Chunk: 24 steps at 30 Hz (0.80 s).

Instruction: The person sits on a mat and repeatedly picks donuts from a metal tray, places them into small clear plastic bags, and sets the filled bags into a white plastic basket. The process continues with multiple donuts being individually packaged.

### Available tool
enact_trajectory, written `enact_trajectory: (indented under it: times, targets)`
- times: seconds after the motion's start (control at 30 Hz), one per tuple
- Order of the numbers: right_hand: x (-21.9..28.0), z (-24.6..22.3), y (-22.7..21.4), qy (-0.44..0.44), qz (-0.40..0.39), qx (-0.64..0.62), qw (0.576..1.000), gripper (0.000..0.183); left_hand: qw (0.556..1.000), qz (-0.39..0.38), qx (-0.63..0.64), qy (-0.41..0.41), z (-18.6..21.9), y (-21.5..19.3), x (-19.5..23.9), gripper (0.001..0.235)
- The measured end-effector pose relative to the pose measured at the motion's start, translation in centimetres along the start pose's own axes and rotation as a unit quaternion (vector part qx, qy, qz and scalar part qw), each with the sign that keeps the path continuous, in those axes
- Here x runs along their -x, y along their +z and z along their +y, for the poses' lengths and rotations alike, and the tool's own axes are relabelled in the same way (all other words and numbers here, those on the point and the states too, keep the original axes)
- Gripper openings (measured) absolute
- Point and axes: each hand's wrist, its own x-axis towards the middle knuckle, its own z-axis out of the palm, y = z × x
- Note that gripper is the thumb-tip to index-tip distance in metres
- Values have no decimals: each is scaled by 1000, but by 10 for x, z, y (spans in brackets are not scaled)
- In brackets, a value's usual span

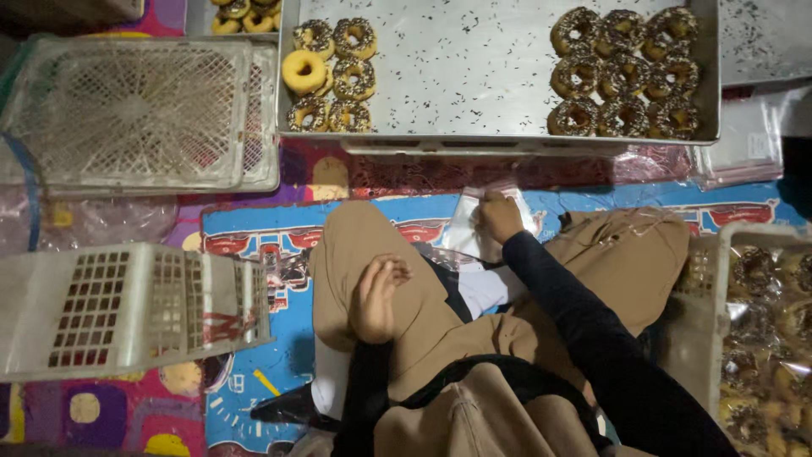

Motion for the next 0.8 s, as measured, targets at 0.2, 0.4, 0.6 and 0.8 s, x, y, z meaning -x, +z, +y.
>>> enact_trajectory:
  times: [0.2, 0.4, 0.6, 0.8]
  targets:
    - [-4, 9, 10, 30, 9, 26, 999, 51, 967, -70, -245, -5, -98, 30, -82, 31]
    - [-4, 16, -2, -18, 14, -56, 998, 21, 671, 23, -726, 149, -204, 48, -138, 80]
    - [8, 14, -54, -114, -7, 11, 993, 6, 812, 25, -584, 8, -209, 45, -134, 92]
    - [83, -13, -115, -95, -20, 147, 984, 18, 920, -110, -374, -32, -161, 115, -134, 41]
